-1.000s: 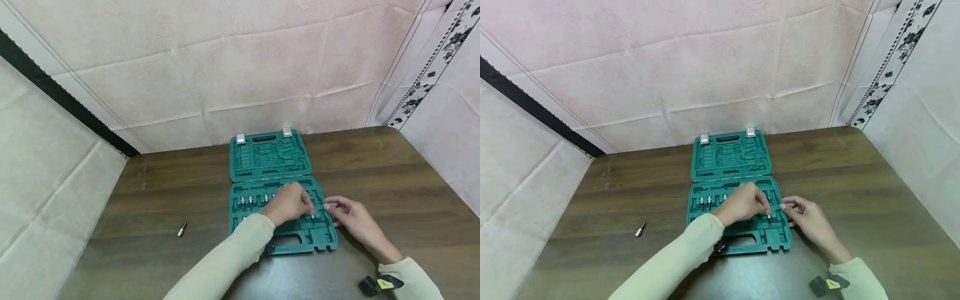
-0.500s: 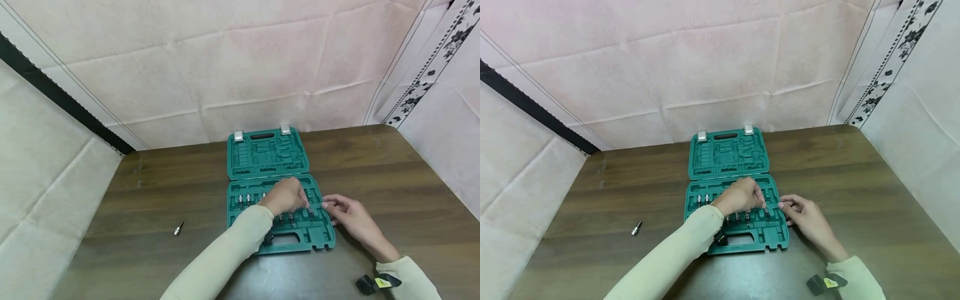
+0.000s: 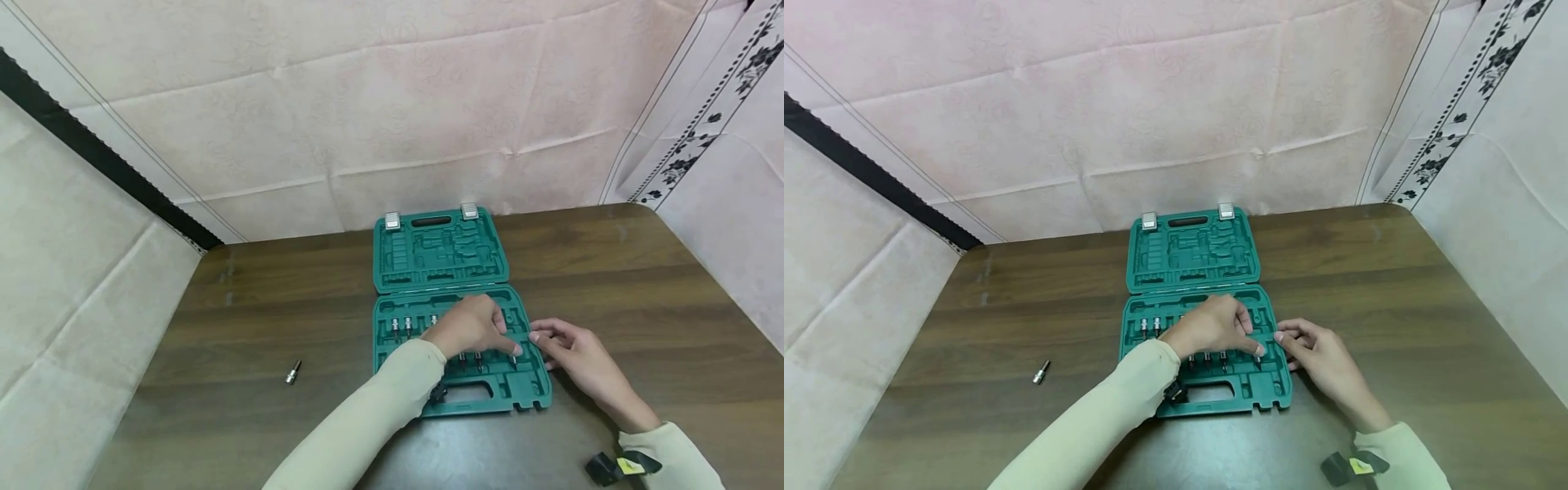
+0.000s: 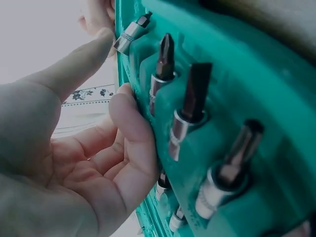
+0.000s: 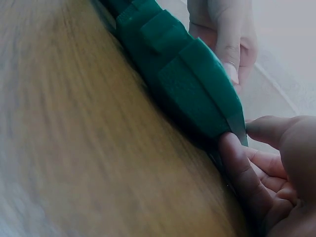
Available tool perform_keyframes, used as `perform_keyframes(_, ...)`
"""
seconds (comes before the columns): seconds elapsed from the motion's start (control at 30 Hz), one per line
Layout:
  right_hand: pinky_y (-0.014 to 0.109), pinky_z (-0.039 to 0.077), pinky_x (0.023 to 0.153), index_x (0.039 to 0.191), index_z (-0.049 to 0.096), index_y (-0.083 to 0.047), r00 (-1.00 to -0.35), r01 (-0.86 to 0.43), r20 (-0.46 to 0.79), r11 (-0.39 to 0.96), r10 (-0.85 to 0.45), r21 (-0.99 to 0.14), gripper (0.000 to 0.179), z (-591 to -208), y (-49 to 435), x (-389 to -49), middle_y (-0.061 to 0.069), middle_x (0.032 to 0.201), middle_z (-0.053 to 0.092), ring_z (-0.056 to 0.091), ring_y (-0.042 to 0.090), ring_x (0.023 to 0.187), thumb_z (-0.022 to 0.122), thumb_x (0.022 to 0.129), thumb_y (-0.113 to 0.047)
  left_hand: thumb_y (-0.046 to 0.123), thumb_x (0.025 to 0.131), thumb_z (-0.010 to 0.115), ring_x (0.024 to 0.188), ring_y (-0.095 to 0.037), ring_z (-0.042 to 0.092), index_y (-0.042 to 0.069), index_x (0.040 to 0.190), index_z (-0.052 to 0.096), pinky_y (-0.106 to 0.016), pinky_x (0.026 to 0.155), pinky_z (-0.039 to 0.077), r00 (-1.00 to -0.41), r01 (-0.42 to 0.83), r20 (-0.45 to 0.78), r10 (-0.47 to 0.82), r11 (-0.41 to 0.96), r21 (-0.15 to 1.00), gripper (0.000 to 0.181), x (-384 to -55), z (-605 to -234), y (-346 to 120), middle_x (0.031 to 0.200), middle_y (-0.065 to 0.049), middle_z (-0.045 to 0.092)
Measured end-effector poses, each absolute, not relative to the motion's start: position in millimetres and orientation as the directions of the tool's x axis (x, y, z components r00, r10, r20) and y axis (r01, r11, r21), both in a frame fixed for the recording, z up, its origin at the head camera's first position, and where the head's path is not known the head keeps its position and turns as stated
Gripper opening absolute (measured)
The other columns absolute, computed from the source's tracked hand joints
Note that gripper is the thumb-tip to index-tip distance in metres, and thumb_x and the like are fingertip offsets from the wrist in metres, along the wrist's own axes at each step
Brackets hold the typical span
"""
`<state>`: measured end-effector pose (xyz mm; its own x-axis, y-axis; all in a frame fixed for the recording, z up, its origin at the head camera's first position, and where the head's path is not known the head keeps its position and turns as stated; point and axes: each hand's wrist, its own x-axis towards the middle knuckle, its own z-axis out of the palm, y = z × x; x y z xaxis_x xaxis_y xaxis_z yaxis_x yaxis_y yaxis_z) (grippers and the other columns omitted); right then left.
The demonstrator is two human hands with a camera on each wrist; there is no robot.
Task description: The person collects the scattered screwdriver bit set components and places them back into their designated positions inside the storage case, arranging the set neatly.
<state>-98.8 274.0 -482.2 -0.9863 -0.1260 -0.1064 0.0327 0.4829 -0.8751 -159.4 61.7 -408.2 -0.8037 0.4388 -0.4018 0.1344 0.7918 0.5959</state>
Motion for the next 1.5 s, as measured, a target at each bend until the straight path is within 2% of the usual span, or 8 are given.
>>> perform_keyframes(0.23, 0.029, 0.061, 0.071, 0.138, 0.062, 0.002, -0.987, 0.039, -0.109, 0.485, -0.118, -0.874, 0.041, -481.0, 274.7, -98.5, 0.013, 0.111, 0.071, 0.069, 0.008, 0.086, 0.060, 0.110, -0.028, 0.033, 0.083, 0.093, 0.070, -0.012, 0.057, 0.018, 0.087, 0.065, -0.026, 0.060, 0.048, -0.806, 0.176, -0.386, 0.449, 0.804, 0.568, 0.033, -157.2, -408.9, 65.8, 0.081, 0.004, 0.063)
perform_keyframes(0.57, 0.030, 0.061, 0.072, 0.139, 0.062, 0.002, -0.988, 0.028, -0.098, 0.480, -0.121, -0.877, 0.043, -477.8, 274.4, -102.1, 0.014, 0.112, 0.071, 0.069, 0.009, 0.087, 0.061, 0.109, -0.029, 0.028, 0.088, 0.089, 0.067, -0.012, 0.059, 0.016, 0.093, 0.066, -0.026, 0.061, 0.050, -0.804, 0.146, -0.396, 0.444, 0.792, 0.593, 0.026, -158.1, -405.2, 64.2, 0.080, 0.003, 0.065)
perform_keyframes(0.8, 0.029, 0.061, 0.071, 0.138, 0.062, 0.002, -0.989, 0.030, -0.096, 0.489, -0.111, -0.872, 0.043, -476.7, 274.6, -102.9, 0.014, 0.111, 0.071, 0.068, 0.010, 0.087, 0.061, 0.109, -0.030, 0.027, 0.089, 0.088, 0.079, -0.012, 0.059, 0.017, 0.089, 0.068, -0.029, 0.069, 0.052, -0.806, 0.141, -0.400, 0.435, 0.799, 0.585, 0.022, -164.1, -403.4, 66.8, 0.089, 0.008, 0.064)
perform_keyframes(1.03, 0.029, 0.061, 0.071, 0.138, 0.063, 0.001, -0.989, 0.022, -0.091, 0.495, -0.115, -0.869, 0.042, -476.6, 272.9, -105.1, 0.013, 0.110, 0.070, 0.068, 0.013, 0.086, 0.062, 0.109, -0.030, 0.024, 0.092, 0.085, 0.072, -0.013, 0.059, 0.017, 0.078, 0.072, -0.030, 0.065, 0.051, -0.821, 0.105, -0.385, 0.422, 0.774, 0.624, 0.020, -169.7, -404.5, 63.7, 0.081, 0.004, 0.067)
perform_keyframes(1.1, 0.029, 0.061, 0.071, 0.137, 0.063, 0.002, -0.989, 0.021, -0.089, 0.489, -0.117, -0.872, 0.042, -476.8, 272.7, -104.9, 0.013, 0.109, 0.070, 0.068, 0.012, 0.086, 0.062, 0.109, -0.029, 0.023, 0.093, 0.084, 0.070, -0.013, 0.059, 0.016, 0.080, 0.072, -0.029, 0.064, 0.051, -0.813, 0.125, -0.376, 0.444, 0.765, 0.632, 0.019, -169.8, -404.4, 61.8, 0.080, 0.004, 0.067)
perform_keyframes(1.33, 0.030, 0.062, 0.071, 0.136, 0.064, 0.002, -0.988, 0.016, -0.086, 0.473, -0.127, -0.881, 0.040, -479.0, 270.9, -100.7, 0.014, 0.110, 0.071, 0.069, 0.010, 0.087, 0.062, 0.109, -0.027, 0.026, 0.101, 0.075, 0.062, -0.013, 0.059, 0.017, 0.100, 0.075, -0.028, 0.057, 0.050, -0.805, 0.171, -0.314, 0.504, 0.703, 0.690, 0.010, -158.4, -401.7, 34.3, 0.078, 0.001, 0.068)
perform_keyframes(1.5, 0.030, 0.062, 0.071, 0.137, 0.063, 0.002, -0.988, 0.045, -0.109, 0.480, -0.106, -0.876, 0.043, -481.0, 271.1, -96.2, 0.013, 0.110, 0.071, 0.069, 0.012, 0.088, 0.063, 0.108, -0.030, 0.030, 0.104, 0.070, 0.065, -0.013, 0.058, 0.020, 0.102, 0.076, -0.031, 0.058, 0.049, -0.829, 0.207, -0.231, 0.509, 0.664, 0.719, 0.012, -151.7, -400.0, -3.2, 0.080, 0.003, 0.067)
